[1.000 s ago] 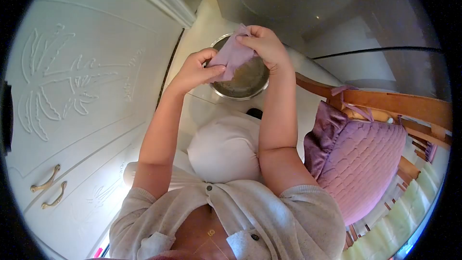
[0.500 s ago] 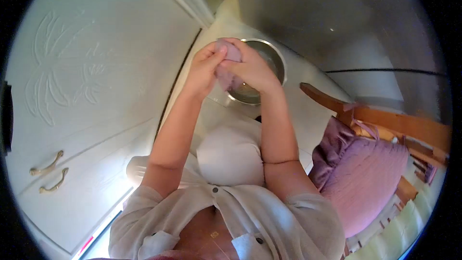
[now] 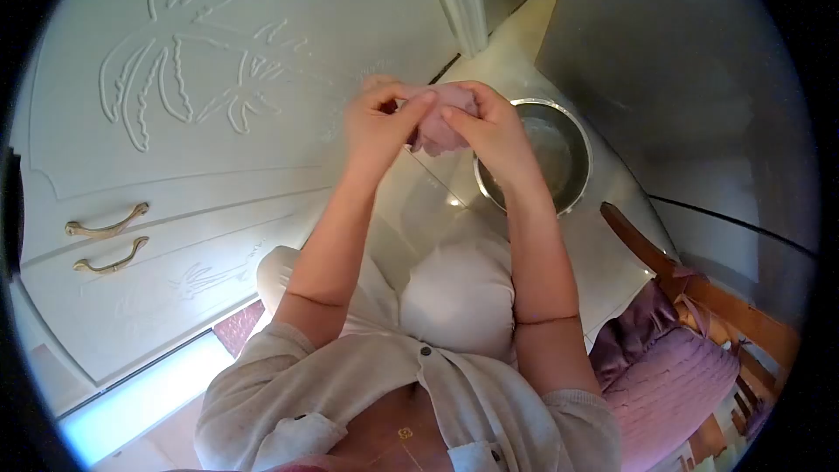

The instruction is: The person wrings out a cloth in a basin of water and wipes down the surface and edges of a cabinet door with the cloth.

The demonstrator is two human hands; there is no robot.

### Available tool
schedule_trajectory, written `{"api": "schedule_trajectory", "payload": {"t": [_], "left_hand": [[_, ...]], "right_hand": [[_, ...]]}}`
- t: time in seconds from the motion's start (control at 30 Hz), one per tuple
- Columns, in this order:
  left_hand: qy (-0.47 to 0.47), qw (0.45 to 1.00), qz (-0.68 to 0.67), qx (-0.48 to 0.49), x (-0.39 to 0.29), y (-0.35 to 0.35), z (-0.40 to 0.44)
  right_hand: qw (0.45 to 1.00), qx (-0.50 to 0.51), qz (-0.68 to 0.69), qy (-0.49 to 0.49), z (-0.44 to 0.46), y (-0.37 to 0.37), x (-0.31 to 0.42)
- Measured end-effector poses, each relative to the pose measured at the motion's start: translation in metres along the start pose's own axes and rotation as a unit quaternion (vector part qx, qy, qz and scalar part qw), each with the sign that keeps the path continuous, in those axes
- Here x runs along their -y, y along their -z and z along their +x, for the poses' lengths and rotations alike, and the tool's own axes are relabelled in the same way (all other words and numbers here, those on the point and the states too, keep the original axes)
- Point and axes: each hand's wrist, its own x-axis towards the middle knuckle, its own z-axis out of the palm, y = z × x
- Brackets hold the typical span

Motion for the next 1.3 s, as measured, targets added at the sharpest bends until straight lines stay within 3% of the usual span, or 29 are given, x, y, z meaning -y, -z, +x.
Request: {"api": "schedule_trajectory", "payload": {"t": [0.03, 0.1, 0.13, 0.2, 0.33, 0.37, 0.4, 0.43, 0.5, 0.57, 0.6, 0.63, 0.67, 0.73, 0.9, 0.97, 1.2, 1.3], "left_hand": [[0.001, 1.000, 0.002, -0.002, -0.002, 0.009, 0.000], [0.171, 0.950, -0.260, 0.029, -0.009, 0.026, -0.003], [0.171, 0.951, -0.258, 0.026, -0.007, 0.031, -0.004], [0.122, 0.950, -0.283, -0.050, -0.001, 0.040, -0.006], [0.097, 0.948, -0.291, -0.084, -0.009, 0.070, -0.014], [0.021, 0.983, -0.170, -0.069, -0.006, 0.081, -0.016], [-0.055, 0.996, -0.045, -0.053, -0.006, 0.090, -0.018], [-0.054, 0.996, -0.043, -0.052, -0.007, 0.096, -0.024], [-0.147, 0.962, 0.207, -0.101, -0.010, 0.106, -0.034], [-0.176, 0.937, 0.275, -0.127, -0.001, 0.117, -0.038], [-0.205, 0.905, 0.340, -0.153, 0.003, 0.119, -0.039], [-0.204, 0.906, 0.339, -0.152, 0.006, 0.119, -0.039], [-0.183, 0.899, 0.372, -0.141, 0.009, 0.119, -0.040], [-0.158, 0.891, 0.406, -0.130, 0.016, 0.119, -0.041], [-0.170, 0.878, 0.424, -0.143, 0.022, 0.117, -0.040], [-0.162, 0.878, 0.430, -0.132, 0.021, 0.117, -0.042], [-0.163, 0.880, 0.429, -0.122, 0.024, 0.116, -0.040], [-0.169, 0.875, 0.434, -0.129, 0.023, 0.117, -0.040]], "right_hand": [[1.000, 0.002, 0.001, 0.000, 0.003, -0.007, -0.001], [0.999, 0.034, 0.001, 0.009, 0.008, -0.026, -0.005], [0.999, 0.038, 0.001, 0.009, 0.012, -0.039, -0.009], [0.972, 0.052, -0.034, 0.228, 0.022, -0.067, -0.021], [0.975, 0.058, 0.013, 0.214, 0.033, -0.108, -0.032], [0.975, 0.060, 0.015, 0.215, 0.037, -0.112, -0.033], [0.987, 0.057, 0.036, 0.146, 0.040, -0.116, -0.033], [0.994, 0.053, 0.057, 0.076, 0.042, -0.118, -0.034], [0.993, 0.016, 0.088, 0.079, 0.050, -0.121, -0.037], [0.990, -0.021, 0.117, 0.081, 0.056, -0.124, -0.041], [0.985, -0.035, 0.068, 0.155, 0.057, -0.127, -0.041], [0.972, -0.048, 0.018, 0.227, 0.058, -0.131, -0.042], [0.973, -0.048, 0.018, 0.224, 0.059, -0.136, -0.042], [0.895, -0.084, -0.191, 0.395, 0.058, -0.148, -0.041], [0.840, -0.109, -0.246, 0.471, 0.068, -0.168, -0.051], [0.790, -0.087, -0.295, 0.531, 0.079, -0.159, -0.060], [0.809, -0.109, -0.284, 0.502, 0.084, -0.151, -0.077], [0.777, -0.111, -0.234, 0.574, 0.080, -0.167, -0.055]]}}
